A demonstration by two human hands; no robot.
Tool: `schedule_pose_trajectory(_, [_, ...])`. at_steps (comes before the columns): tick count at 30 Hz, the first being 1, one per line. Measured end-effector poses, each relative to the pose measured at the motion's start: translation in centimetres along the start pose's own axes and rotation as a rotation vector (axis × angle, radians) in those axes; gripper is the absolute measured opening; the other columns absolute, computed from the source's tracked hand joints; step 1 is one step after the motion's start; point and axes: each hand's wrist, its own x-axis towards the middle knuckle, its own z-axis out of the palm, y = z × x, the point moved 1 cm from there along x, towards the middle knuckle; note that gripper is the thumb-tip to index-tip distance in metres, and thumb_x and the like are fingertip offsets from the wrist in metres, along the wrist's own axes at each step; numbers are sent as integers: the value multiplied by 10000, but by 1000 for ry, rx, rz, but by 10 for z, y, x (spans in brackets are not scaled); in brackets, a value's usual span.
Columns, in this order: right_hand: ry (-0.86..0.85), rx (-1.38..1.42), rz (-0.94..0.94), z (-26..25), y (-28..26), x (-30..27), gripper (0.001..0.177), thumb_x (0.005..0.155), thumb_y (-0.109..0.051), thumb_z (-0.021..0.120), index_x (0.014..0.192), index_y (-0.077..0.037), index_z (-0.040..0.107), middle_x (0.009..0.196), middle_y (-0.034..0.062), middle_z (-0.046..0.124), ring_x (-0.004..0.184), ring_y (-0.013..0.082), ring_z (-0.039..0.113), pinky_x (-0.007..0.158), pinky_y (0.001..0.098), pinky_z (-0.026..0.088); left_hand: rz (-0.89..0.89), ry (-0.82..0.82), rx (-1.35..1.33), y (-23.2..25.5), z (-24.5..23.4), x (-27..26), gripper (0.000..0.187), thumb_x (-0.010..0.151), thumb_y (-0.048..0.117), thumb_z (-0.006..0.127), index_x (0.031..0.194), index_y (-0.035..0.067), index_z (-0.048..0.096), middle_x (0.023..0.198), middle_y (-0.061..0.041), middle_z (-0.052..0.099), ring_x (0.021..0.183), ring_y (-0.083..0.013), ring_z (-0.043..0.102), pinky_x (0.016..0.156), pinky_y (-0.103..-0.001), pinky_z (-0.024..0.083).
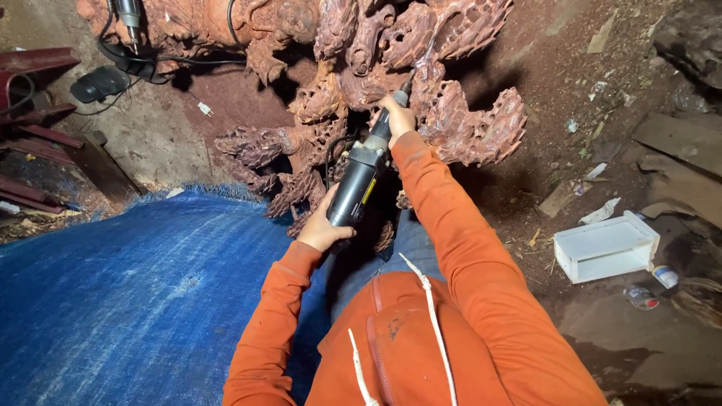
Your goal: Using a power carving tool to refine the intricate details of a large wooden sculpture
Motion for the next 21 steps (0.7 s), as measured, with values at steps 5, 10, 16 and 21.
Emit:
schedule_pose_trajectory(5, [8, 0, 2, -3, -3, 1, 327, 761, -192, 798, 935, 28, 632, 761, 223, 723, 672, 332, 763, 596, 500, 657, 13, 3, 9, 5, -4, -3, 1171, 524, 354, 926, 1535, 467, 347, 1349, -190, 613, 1262, -322, 599, 1056, -355, 477])
schedule_pose_trajectory(10, [-22, -2, 8, -11, 0, 8, 279, 783, -172, 785, 906, 33, 642, 737, 205, 714, 653, 324, 762, 574, 484, 652, 17, -11, -13, 5, -2, -10, 1177, 531, 341, 918, 1547, 442, 332, 1373, -205, 593, 1280, -333, 585, 1058, -367, 474])
schedule_pose_trajectory(16, [-72, 23, 90, 13, 15, -26, 375, 787, -182, 809, 979, 35, 570, 794, 219, 697, 662, 314, 740, 581, 525, 674, -34, -5, 7, -7, -10, -33, 1151, 598, 378, 873, 1570, 445, 261, 1376, -230, 582, 1280, -372, 583, 1065, -392, 473])
schedule_pose_trajectory(21, [-157, 171, 232, 37, 52, -2, 515, 805, -142, 841, 1171, 21, 517, 895, 187, 700, 754, 306, 739, 644, 502, 675, -89, 61, 205, -21, -38, -18, 1156, 557, 447, 874, 1533, 531, 261, 1358, -128, 616, 1246, -312, 615, 1039, -383, 487])
